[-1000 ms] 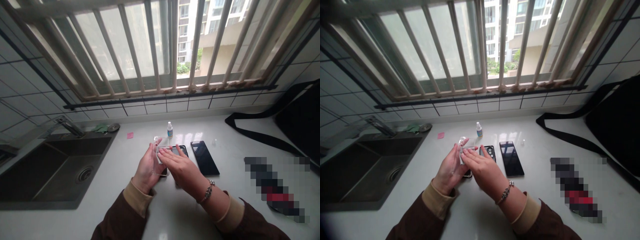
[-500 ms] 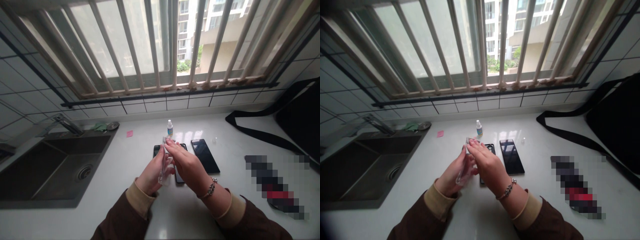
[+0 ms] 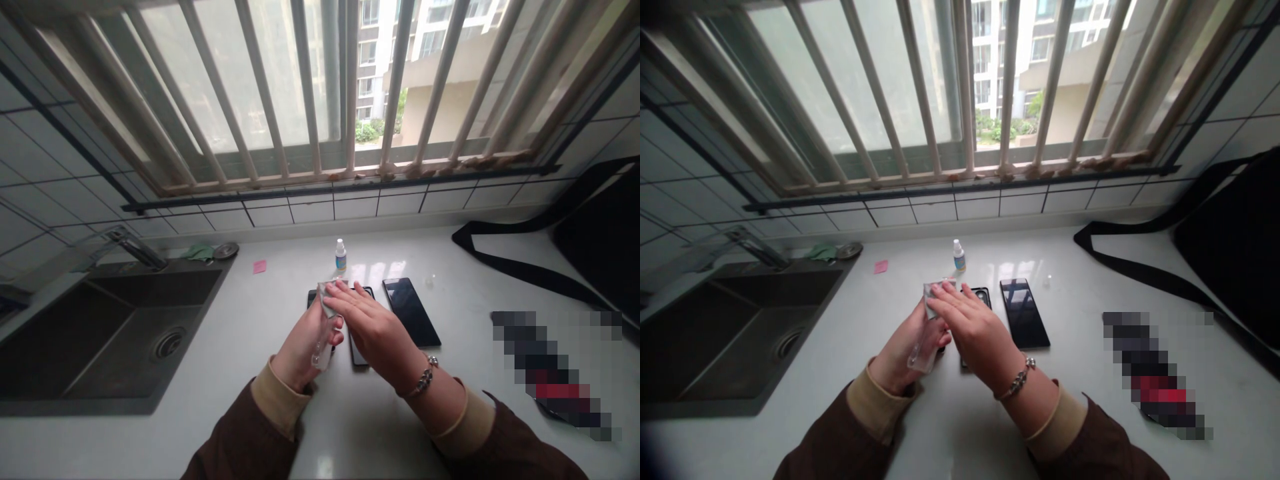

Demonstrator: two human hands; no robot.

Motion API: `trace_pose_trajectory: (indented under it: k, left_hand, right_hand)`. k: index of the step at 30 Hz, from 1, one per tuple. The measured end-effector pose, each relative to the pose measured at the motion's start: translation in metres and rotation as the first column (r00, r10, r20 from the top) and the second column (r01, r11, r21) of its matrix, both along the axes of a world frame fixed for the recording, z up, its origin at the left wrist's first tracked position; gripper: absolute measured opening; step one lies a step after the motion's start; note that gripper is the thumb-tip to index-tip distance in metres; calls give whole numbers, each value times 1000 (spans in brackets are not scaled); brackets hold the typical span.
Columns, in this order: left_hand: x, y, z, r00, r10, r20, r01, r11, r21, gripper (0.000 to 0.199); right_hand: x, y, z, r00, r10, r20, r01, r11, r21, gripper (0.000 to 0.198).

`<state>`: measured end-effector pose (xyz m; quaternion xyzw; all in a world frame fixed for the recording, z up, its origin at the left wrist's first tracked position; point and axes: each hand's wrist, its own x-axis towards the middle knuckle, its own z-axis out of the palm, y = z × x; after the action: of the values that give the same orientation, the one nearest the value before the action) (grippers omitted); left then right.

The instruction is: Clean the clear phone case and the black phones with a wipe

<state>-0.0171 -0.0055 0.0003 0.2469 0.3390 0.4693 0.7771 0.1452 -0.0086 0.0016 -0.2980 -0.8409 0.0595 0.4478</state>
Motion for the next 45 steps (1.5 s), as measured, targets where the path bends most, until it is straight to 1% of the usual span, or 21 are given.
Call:
trace_pose_trajectory:
  k: [3, 5, 7, 8, 10, 11, 13, 15, 17, 19, 21, 25, 28, 30, 32, 35, 40, 42, 45]
  left_hand:
    - [4, -4, 13, 1000, -27, 4, 27, 999, -40, 60]
    - [7, -6, 19, 997, -65, 40, 67, 996, -55, 59]
    - [9, -7, 23, 993, -53, 109, 58, 997, -43, 54]
    - [10, -7, 24, 990, -6, 143, 10, 1000, -28, 50]
    - [9, -6, 28, 976, 138, 169, -138, 990, -8, 46]
    - [8, -5, 29, 966, 207, 153, -209, 978, -8, 47]
    - [4, -2, 30, 950, 304, 77, -303, 953, -31, 54]
    - [-1, 1, 29, 932, 363, -18, -363, 928, -85, 59]
    - [-5, 5, 27, 910, 411, -58, -415, 898, -147, 61]
    - [-7, 8, 26, 890, 456, -28, -453, 872, -187, 59]
    - [-10, 10, 26, 867, 497, 47, -480, 856, -192, 55]
    - [-14, 10, 30, 806, 572, 151, -543, 817, -195, 39]
    - [-17, 8, 36, 786, 590, 184, -566, 807, -169, 32]
    - [-18, 7, 40, 796, 579, 177, -559, 815, -153, 34]
    - [-17, 7, 42, 808, 562, 175, -547, 827, -130, 37]
    - [-16, 7, 41, 814, 549, 189, -541, 836, -94, 39]
    - [-16, 7, 36, 811, 548, 206, -545, 835, -76, 36]
    - [-15, 7, 36, 837, 511, 197, -510, 858, -59, 38]
    - [-11, 5, 35, 898, 398, 185, -402, 915, -18, 43]
  right_hand:
    - [1, 2, -2, 997, -73, -32, 73, 997, -9, 58]
    - [1, 1, -2, 997, -68, -39, 68, 998, -10, 59]
    - [-1, 0, -1, 999, -24, -47, 24, 1000, -16, 59]
    - [-2, 0, -1, 998, 10, -54, -11, 1000, -20, 59]
    - [-4, -3, 1, 993, 95, -63, -97, 995, -30, 60]
    - [-6, -5, 1, 988, 138, -61, -141, 989, -36, 60]
    - [-9, -9, 3, 975, 216, -49, -218, 975, -39, 57]
    - [-12, -13, 5, 960, 279, -28, -279, 960, -33, 51]
    - [-15, -16, 6, 946, 324, 7, -324, 946, -25, 46]
    - [-16, -18, 6, 937, 347, 47, -346, 938, -23, 42]
    - [-16, -17, 6, 932, 354, 79, -353, 935, -24, 40]
    - [-11, -11, 4, 928, 348, 135, -352, 936, 1, 39]
    - [-6, -7, 3, 945, 283, 166, -293, 956, 36, 41]
    - [-4, -5, 3, 952, 253, 170, -265, 963, 47, 43]
    - [-3, -4, 3, 955, 251, 158, -260, 965, 42, 42]
    - [-3, -4, 5, 960, 254, 113, -257, 966, 14, 39]
    - [-2, -6, 7, 967, 244, 71, -244, 970, -15, 38]
    - [-1, -6, 6, 974, 216, 72, -215, 976, -28, 41]
    - [0, -3, 3, 985, 155, 70, -153, 988, -35, 48]
